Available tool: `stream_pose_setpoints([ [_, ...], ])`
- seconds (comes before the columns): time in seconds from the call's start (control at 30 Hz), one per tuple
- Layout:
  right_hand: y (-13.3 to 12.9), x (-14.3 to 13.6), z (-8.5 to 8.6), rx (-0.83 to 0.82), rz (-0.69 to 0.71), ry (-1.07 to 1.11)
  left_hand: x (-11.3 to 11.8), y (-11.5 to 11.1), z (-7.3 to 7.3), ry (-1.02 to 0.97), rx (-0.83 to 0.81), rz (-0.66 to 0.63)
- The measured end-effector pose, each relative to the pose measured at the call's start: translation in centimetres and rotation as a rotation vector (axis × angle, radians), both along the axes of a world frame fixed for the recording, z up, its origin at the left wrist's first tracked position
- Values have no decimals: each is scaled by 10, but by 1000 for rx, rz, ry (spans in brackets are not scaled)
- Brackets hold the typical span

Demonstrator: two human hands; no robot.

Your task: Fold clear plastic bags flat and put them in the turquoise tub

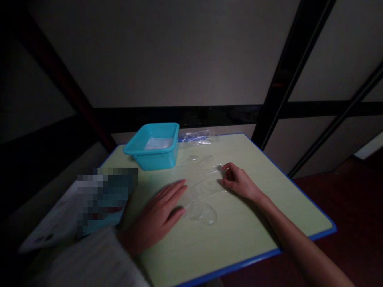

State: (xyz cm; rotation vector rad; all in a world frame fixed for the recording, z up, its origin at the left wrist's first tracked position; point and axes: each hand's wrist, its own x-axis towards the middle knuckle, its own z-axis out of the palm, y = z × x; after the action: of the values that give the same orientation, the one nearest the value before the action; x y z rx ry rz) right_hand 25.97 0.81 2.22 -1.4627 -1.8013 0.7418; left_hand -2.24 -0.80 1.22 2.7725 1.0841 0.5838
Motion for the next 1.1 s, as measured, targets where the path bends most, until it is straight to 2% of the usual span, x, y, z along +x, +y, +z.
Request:
stream_pose_setpoints([
  [0.1,0,-1,-1,-36,34,39,-2,5,-7,72,2,35],
  [0.27,-2,4,2,-88,51,70,-4,7,-10,167,-19,16],
  [0.53,-4,15,7,-85,26,-22,-5,7,-11,155,-40,14],
  [0.73,-9,21,8,9,-29,-213,-5,7,-10,148,-55,11],
  [0.87,-18,10,7,185,-117,-377,-4,6,-8,167,-46,24],
  [0.97,-26,-4,-1,295,-14,-559,-4,5,-6,176,-18,44],
  [1.1,-29,-14,-19,311,75,-773,4,3,-2,131,14,33],
])
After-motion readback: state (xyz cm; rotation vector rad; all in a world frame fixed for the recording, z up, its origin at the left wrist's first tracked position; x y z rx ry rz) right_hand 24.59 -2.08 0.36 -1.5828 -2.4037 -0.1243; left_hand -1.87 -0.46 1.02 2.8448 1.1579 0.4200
